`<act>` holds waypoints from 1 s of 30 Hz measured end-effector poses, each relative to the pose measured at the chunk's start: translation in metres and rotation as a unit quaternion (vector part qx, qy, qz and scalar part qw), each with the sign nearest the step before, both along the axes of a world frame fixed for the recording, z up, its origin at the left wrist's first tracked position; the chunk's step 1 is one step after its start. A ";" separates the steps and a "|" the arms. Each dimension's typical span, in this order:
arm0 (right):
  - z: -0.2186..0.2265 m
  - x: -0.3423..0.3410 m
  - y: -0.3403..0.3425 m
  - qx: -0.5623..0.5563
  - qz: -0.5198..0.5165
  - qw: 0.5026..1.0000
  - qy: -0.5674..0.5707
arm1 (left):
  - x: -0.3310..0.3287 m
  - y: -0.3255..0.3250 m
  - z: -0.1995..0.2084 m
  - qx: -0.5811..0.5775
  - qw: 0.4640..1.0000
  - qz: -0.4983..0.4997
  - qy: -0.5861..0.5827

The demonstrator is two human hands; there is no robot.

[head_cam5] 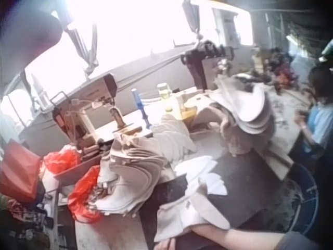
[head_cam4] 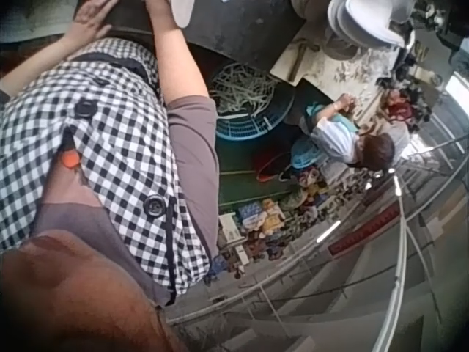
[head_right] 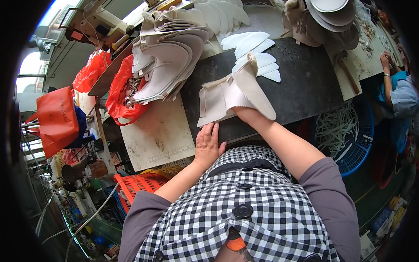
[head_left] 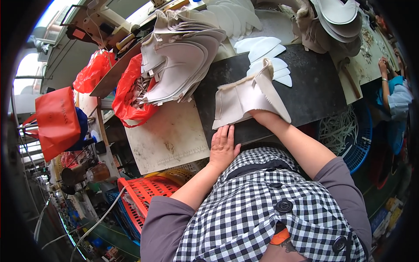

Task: Inserting and fitting internal lining pieces into the outer fabric of shoe upper components.

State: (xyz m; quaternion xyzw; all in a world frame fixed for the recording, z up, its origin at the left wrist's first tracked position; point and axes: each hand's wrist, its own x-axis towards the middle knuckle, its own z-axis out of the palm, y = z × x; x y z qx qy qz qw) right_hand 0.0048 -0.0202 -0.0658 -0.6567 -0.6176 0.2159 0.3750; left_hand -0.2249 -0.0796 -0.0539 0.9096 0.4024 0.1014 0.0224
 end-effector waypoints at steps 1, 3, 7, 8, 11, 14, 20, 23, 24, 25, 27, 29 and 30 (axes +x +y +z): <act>-0.006 0.003 -0.004 0.078 0.019 0.997 0.001 | 0.000 0.001 0.000 0.000 1.000 -0.003 0.000; 0.022 -0.004 -0.009 0.065 0.033 0.997 -0.006 | -0.002 0.002 -0.001 -0.009 1.000 0.007 -0.014; 0.009 -0.004 -0.007 -0.028 -0.003 1.000 0.003 | 0.002 0.010 0.005 -0.021 0.996 0.009 -0.087; 0.007 -0.005 -0.006 -0.053 -0.026 0.997 -0.048 | 0.004 0.014 0.007 -0.016 0.995 0.006 -0.100; 0.004 -0.004 -0.004 -0.031 -0.003 0.999 -0.018 | 0.013 0.030 0.018 -0.022 0.988 0.031 -0.146; 0.009 -0.003 -0.002 -0.034 0.014 0.998 0.046 | 0.022 0.052 0.023 -0.051 0.989 0.080 -0.111; 0.007 -0.002 -0.006 -0.016 0.004 0.998 0.052 | 0.028 0.068 0.043 0.101 0.993 -0.052 -0.018; 0.025 -0.003 -0.008 -0.012 0.033 0.993 0.109 | 0.019 0.082 0.020 0.030 0.993 -0.071 -0.093; 0.029 -0.002 -0.009 -0.012 0.033 0.993 0.110 | 0.018 0.085 0.018 0.004 0.987 -0.059 -0.151; 0.031 -0.003 -0.011 -0.080 0.013 0.984 0.156 | 0.017 0.089 0.017 0.004 0.987 -0.059 -0.151; 0.034 0.003 -0.014 -0.148 -0.008 0.968 0.203 | 0.018 0.098 0.031 -0.144 0.968 0.035 -0.202; 0.037 0.013 -0.013 -0.283 0.022 0.948 0.144 | 0.018 0.106 0.050 -0.183 0.965 0.063 -0.174; 0.050 0.015 -0.012 -0.311 0.030 0.935 0.171 | 0.017 0.108 0.057 -0.239 0.954 0.076 -0.164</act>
